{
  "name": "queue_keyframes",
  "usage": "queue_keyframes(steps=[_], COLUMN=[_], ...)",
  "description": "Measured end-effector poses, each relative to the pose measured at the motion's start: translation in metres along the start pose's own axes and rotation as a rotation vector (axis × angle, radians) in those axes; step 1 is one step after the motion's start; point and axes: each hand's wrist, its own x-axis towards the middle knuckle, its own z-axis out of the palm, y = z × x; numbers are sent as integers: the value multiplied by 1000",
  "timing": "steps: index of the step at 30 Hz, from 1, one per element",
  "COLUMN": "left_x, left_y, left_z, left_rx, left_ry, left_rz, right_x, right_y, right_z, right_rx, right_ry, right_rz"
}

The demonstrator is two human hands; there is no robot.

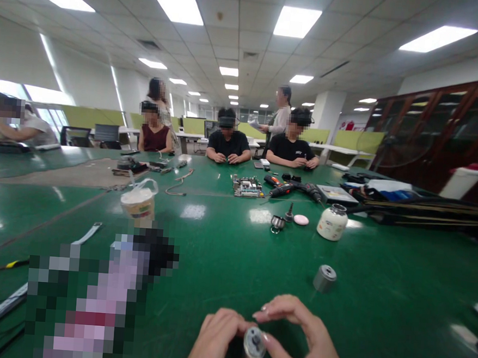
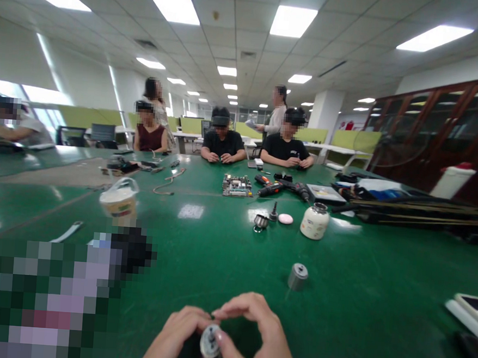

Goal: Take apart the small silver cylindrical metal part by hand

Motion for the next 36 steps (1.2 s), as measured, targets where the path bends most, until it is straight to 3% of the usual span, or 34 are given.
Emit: queue_keyframes(steps=[6, 10, 13, 20, 24, 28, 31, 36], left_x=[0, -1, -1, -1, 1, 2, 1, -1], left_y=[-1, -2, -2, -2, -1, 0, -1, -3], left_z=[1, 0, 1, 3, 0, -1, 1, 4], left_rx=[0, -1, 0, -13, -16, -19, -23, -36], left_ry=[11, 9, 9, 35, -11, -34, -27, -13], left_rz=[14, 15, 17, 9, 6, -11, -15, 10], right_x=[1, 7, 12, 9, 10, 9, 5, 1], right_y=[-1, 15, 37, 59, 54, 33, 13, -1], right_z=[10, 1, -9, -18, -15, -9, -2, 6], right_rx=[32, 65, -14, -101, -64, 120, 233, 175], right_ry=[-28, 51, -15, -68, -47, -9, -37, -106], right_rz=[-45, 125, 258, 281, 298, 307, 230, 118])
